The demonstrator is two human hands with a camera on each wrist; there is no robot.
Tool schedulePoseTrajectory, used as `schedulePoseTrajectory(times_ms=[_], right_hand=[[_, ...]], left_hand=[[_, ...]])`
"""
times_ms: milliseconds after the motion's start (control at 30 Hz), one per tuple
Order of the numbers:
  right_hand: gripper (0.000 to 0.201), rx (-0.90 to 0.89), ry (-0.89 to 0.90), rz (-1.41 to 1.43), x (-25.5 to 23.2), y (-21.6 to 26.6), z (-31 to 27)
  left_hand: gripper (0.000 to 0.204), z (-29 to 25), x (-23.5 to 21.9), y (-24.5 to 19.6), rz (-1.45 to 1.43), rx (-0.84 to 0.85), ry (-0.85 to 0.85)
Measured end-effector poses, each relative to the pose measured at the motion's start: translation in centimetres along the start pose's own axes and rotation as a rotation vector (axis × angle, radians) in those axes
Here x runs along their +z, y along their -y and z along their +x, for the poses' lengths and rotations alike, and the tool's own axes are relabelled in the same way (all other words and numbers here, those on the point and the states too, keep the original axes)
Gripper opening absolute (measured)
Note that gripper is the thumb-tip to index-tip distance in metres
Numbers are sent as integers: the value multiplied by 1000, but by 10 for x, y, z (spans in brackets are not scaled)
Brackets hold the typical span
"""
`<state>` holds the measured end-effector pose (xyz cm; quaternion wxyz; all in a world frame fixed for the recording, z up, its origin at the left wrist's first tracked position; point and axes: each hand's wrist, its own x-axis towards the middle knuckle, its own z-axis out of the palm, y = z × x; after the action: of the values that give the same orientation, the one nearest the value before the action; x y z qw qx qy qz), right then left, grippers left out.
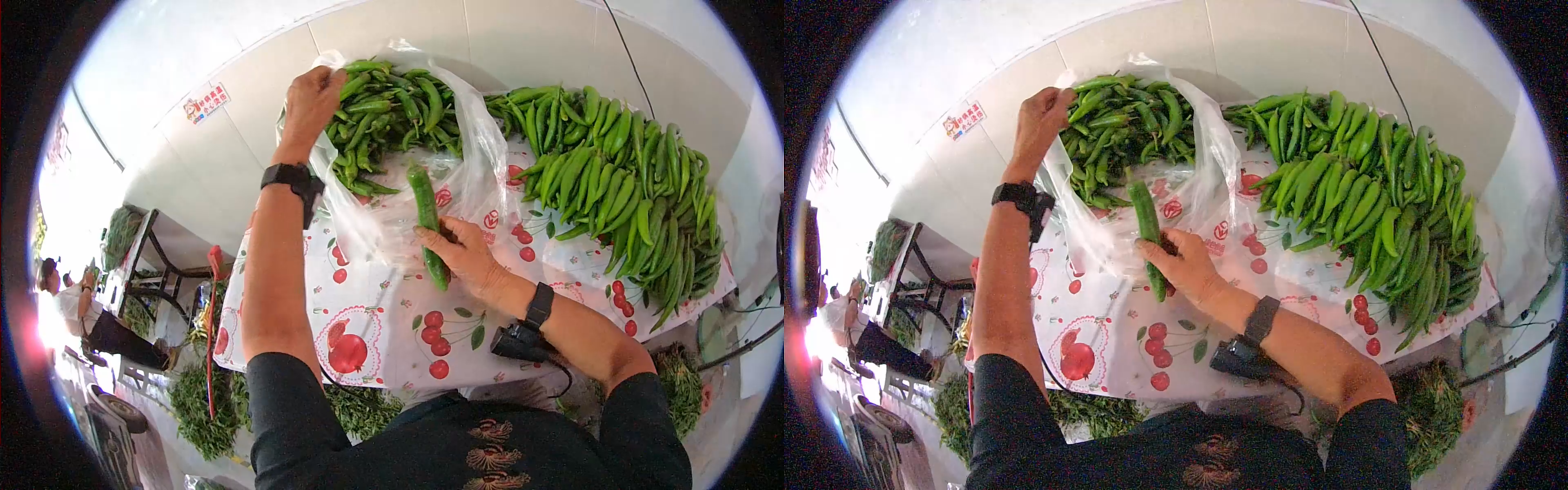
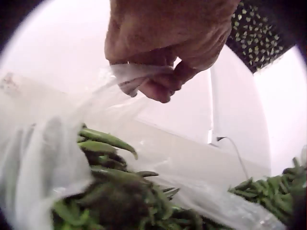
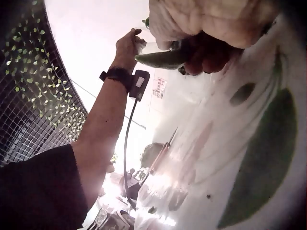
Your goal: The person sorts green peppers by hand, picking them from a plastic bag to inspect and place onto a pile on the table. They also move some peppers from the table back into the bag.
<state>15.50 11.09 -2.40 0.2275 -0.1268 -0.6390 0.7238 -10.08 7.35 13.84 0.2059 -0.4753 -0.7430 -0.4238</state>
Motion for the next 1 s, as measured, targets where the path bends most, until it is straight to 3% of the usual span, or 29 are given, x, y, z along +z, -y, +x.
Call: schedulePoseTrajectory(times_ms=[133,200,300,400,467,600,667,867,933,1000], right_hand=[[29,-57,-90,131,-5,-7,6],[28,35,-146,244,-5,-3,7],[28,7,-145,237,-5,-2,7],[28,3,-73,259,-7,-6,6],[29,13,-70,249,-10,-4,8],[25,-5,-94,222,-8,-8,9],[25,-21,-44,258,-12,-12,6],[37,-70,-90,85,-12,-9,4],[39,-213,-205,-185,-13,-22,13],[40,-264,-193,-310,-14,-19,10]], left_hand=[[35,-20,4,-39,60,108,-19],[31,-30,-7,-56,31,152,-54],[26,-51,-31,-94,-77,192,-117],[22,-97,-61,-138,36,252,-119],[22,-124,-71,-154,-135,300,-75],[25,-95,-74,-125,-311,166,-60],[30,-89,-79,-122,-385,50,42],[34,-81,-83,-108,-406,9,132],[33,-84,-84,-97,-267,67,127],[31,-85,-94,-80,-224,84,60]])
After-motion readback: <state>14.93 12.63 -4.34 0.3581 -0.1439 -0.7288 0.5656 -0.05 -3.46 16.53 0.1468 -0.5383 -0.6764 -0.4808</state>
